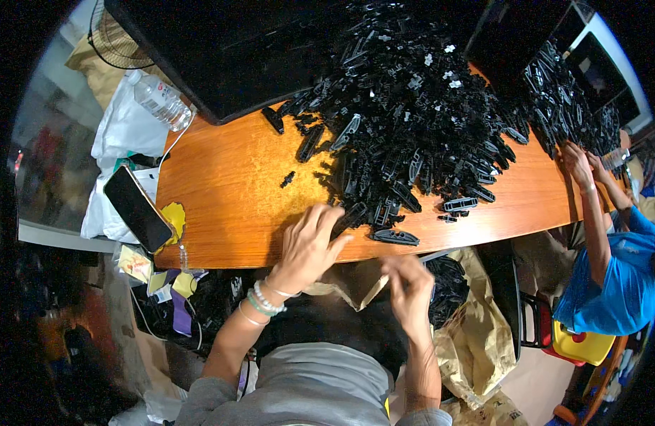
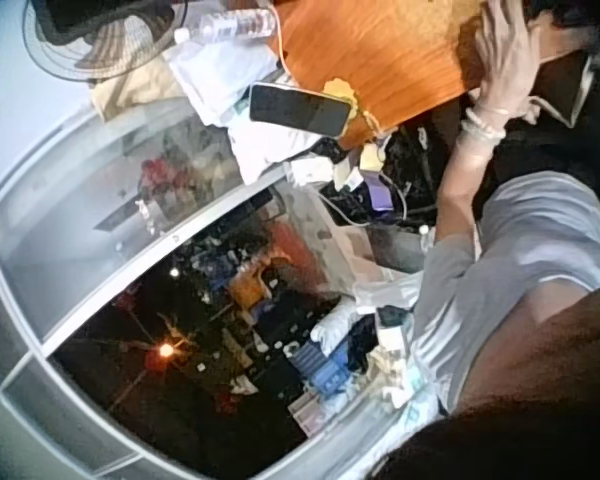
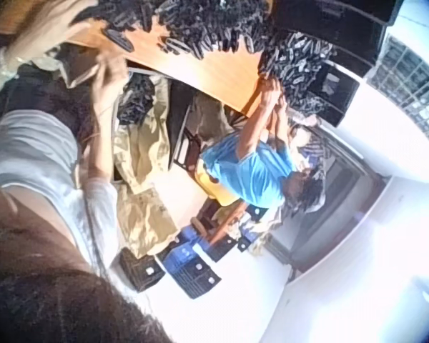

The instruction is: The person assembles small plastic components together by hand, pulls additional parts from a container onto the table, and sorts through them to assemble more pieces.

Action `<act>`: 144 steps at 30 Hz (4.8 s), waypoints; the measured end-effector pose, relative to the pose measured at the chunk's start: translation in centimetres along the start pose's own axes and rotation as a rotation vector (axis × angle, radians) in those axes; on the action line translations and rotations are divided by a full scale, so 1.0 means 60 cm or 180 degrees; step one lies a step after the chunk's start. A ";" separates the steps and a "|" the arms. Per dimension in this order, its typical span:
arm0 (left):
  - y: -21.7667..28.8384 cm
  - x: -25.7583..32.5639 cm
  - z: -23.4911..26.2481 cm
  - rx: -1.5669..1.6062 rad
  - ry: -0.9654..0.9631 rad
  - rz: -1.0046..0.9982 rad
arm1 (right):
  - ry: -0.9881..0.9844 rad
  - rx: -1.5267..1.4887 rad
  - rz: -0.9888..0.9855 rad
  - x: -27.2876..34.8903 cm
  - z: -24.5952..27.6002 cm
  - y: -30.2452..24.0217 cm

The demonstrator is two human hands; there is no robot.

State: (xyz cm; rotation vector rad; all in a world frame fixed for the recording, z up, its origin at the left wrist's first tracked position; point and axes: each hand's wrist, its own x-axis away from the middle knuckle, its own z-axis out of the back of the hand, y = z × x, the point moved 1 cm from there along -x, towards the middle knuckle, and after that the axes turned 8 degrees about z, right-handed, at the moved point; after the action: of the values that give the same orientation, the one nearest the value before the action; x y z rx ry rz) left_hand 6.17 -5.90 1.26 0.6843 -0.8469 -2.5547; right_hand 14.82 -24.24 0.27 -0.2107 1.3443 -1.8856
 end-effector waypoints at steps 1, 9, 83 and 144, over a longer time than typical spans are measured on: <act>-0.003 -0.007 -0.009 -0.0270 -0.0043 0.0058 | 0.0364 0.0555 0.0468 -0.019 0.004 0.003; -0.013 -0.010 -0.013 -0.0277 0.0185 -0.0061 | 0.0066 0.1509 0.0687 -0.112 0.026 0.028; -0.028 0.031 0.013 0.1643 0.0281 0.0790 | -0.0336 0.1067 0.1166 -0.095 -0.013 0.037; -0.072 0.164 0.061 0.1216 -0.0694 0.1257 | -0.0865 -0.0040 -0.0890 0.044 -0.031 0.003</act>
State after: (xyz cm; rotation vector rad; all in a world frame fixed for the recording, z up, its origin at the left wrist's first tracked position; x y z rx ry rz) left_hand -4.66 -5.64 -2.17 0.2971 -1.4104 -2.1537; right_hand 12.14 -24.72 -1.44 -0.6664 1.1876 -1.9898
